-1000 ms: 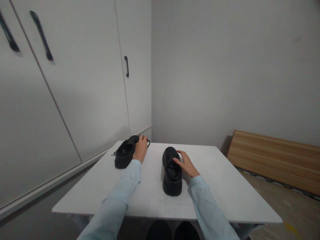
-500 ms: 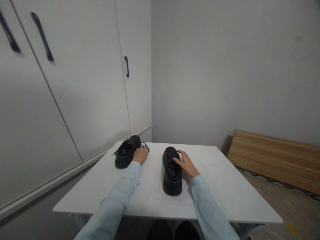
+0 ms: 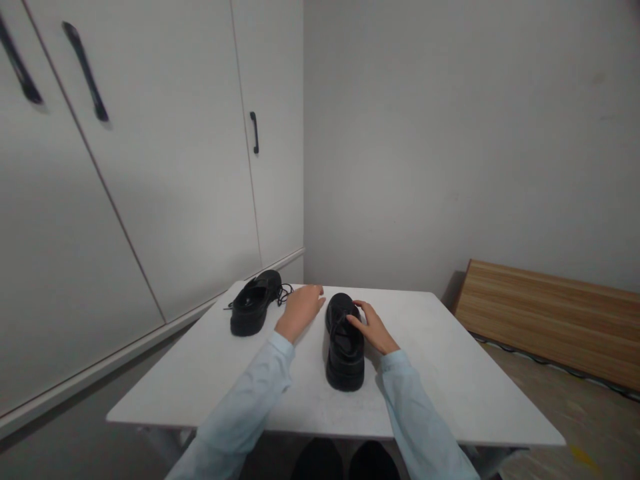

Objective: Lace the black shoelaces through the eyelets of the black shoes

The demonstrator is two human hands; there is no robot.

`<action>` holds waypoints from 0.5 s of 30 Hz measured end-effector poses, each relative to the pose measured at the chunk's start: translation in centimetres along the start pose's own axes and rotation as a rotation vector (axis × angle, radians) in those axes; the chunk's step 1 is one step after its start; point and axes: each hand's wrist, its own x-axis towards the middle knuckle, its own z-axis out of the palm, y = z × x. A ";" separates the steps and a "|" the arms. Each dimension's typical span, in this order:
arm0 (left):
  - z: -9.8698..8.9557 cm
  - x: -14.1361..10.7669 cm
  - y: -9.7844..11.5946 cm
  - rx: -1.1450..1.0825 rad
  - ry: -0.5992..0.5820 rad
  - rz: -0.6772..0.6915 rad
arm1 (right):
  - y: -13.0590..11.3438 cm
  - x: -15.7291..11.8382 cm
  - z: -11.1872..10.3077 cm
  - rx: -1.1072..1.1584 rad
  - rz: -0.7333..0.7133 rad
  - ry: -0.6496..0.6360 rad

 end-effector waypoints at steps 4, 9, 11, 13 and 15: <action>-0.5 -2.2 3.0 -0.126 -0.117 0.227 | 0.0 0.1 0.1 0.072 0.008 -0.013; -0.7 -4.1 5.8 -0.116 -0.226 0.283 | 0.2 0.1 0.2 0.091 -0.004 -0.023; -0.8 -4.5 6.5 -0.097 -0.255 0.291 | 0.3 0.2 0.2 0.077 -0.013 -0.015; -0.9 -4.7 6.9 -0.098 -0.287 0.317 | 0.3 0.2 0.2 0.071 -0.009 -0.016; -0.9 -4.5 7.2 -0.089 -0.311 0.328 | 0.3 0.2 0.2 0.075 0.000 -0.023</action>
